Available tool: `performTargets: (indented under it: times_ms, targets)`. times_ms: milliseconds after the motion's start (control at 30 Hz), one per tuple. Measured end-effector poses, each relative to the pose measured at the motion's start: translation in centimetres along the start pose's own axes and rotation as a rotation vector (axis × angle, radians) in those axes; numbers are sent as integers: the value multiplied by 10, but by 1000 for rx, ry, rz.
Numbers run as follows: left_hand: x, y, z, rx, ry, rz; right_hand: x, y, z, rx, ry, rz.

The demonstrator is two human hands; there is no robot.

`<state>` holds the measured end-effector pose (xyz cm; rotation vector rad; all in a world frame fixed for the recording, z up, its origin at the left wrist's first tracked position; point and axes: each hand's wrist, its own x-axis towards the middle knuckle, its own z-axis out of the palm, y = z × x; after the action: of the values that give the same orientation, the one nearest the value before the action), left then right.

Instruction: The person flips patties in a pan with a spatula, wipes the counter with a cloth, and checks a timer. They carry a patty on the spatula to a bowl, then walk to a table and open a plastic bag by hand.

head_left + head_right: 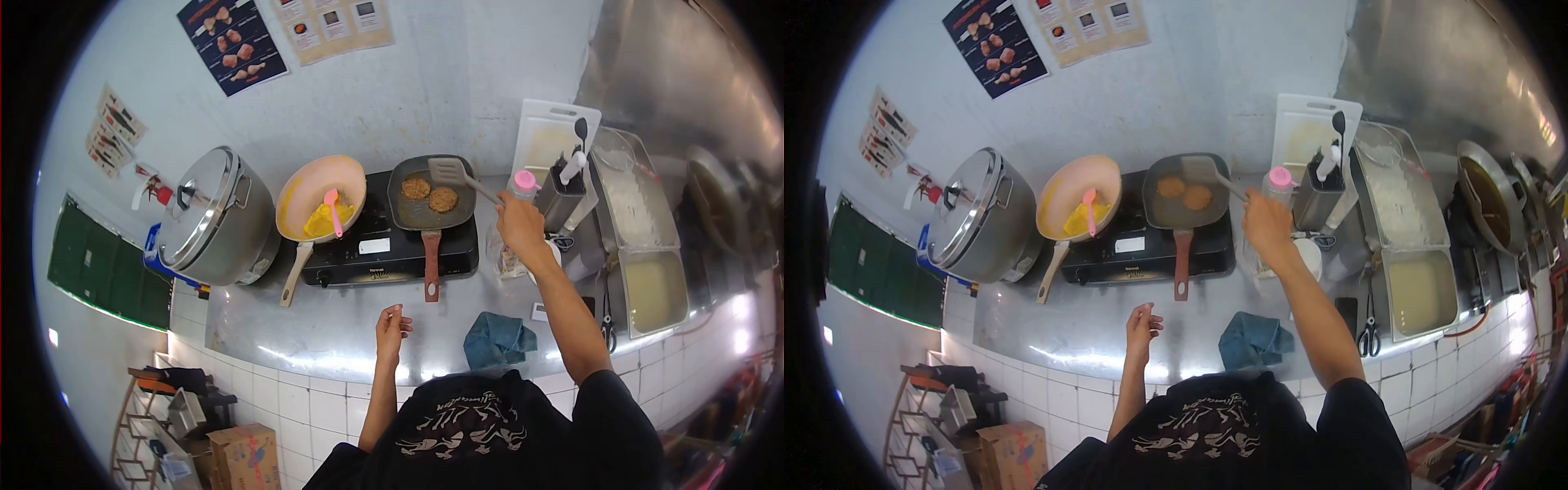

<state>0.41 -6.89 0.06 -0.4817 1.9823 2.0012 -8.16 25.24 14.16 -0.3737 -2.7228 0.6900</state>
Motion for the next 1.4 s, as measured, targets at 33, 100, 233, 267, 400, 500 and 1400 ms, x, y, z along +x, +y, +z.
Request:
performTargets:
  times_ms: [33,100,233,267,400,500,1400]
  targets:
    - [-3,-1,-3,20,-1,-3,-1,5,3,-5,12,-29]
    - [-7,-3,-8,42,30,-25,0,13,9,5,24,-47]
    - [-17,-20,-14,103,60,-43,5,5,10,-12,-13,-110]
    - [-20,-28,-14,124,59,-70,5,-1,10,19,22,-141]
    - [-29,-41,-15,193,4,-115,20,-15,37,61,104,-231]
    - [-43,-36,-18,280,-10,-128,28,-18,43,13,-9,-252]
    - [-177,-108,-71,321,355,-277,-14,43,-24,41,-62,-191]
